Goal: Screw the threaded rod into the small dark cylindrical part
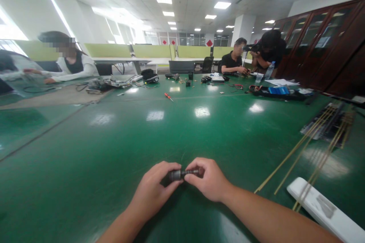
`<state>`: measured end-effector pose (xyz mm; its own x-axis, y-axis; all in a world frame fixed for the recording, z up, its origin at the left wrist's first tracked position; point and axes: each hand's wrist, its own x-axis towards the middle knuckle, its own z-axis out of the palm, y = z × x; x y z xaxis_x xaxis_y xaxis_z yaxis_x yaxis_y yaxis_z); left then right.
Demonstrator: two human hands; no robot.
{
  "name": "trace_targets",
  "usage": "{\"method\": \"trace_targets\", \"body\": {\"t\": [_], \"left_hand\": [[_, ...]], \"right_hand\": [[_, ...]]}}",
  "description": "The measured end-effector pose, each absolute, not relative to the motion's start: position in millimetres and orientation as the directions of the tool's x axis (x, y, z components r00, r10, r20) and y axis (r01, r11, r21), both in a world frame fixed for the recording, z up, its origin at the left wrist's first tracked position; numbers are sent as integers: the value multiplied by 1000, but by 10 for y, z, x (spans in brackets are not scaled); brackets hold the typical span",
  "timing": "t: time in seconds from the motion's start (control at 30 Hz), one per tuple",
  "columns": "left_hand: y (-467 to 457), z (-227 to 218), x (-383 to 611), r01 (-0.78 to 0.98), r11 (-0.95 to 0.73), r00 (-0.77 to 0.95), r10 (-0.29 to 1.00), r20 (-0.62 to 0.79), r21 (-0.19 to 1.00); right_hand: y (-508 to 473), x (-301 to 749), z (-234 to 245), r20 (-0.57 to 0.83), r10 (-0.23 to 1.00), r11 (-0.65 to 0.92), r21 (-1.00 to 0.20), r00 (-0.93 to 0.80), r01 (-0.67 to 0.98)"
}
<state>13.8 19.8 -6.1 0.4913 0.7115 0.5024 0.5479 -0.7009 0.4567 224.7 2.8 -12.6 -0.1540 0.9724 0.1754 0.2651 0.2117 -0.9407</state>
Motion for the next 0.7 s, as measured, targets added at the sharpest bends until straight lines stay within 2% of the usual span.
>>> {"method": "trace_targets", "body": {"t": [0.7], "left_hand": [[182,-19,152,552,-701,482,710,513,452]], "right_hand": [[21,2252,-127,171,973,207,-942,-155,263]]}}
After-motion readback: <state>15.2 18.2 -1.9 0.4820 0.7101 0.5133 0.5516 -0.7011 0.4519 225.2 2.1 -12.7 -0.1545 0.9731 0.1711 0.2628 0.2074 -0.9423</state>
